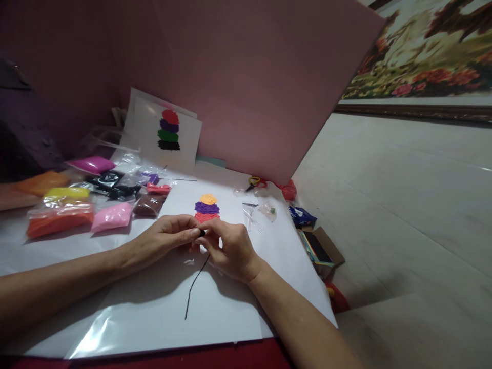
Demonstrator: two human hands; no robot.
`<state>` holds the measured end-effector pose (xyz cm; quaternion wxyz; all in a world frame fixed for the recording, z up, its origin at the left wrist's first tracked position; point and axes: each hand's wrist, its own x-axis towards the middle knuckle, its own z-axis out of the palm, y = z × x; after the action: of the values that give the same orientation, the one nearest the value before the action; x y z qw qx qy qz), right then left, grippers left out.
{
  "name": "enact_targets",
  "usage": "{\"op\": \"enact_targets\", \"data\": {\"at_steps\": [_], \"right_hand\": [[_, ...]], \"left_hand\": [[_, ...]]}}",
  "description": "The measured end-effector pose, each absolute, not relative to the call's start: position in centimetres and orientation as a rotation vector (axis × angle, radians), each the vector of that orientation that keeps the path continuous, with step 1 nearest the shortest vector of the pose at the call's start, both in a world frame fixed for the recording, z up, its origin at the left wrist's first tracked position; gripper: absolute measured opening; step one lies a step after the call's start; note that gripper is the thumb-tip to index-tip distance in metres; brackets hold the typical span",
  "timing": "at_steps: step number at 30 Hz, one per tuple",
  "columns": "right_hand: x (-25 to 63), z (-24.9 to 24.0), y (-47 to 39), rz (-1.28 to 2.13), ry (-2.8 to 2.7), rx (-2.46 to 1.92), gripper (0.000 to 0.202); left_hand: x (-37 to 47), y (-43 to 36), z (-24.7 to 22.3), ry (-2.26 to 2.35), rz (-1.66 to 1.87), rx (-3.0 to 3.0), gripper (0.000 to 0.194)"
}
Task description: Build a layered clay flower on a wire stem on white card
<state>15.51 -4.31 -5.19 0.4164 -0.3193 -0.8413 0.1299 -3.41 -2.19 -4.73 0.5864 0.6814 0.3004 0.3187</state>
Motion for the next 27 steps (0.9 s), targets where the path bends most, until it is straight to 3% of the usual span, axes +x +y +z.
{"op": "enact_targets", "data": {"at_steps": [27], "right_hand": [[15.49,-4.90,-4.50,0.282,-2.136,-0.822,0.011]], "left_hand": [[-3.45,-2.40,-4.51,0.722,0.750,1.630,0.035]]}}
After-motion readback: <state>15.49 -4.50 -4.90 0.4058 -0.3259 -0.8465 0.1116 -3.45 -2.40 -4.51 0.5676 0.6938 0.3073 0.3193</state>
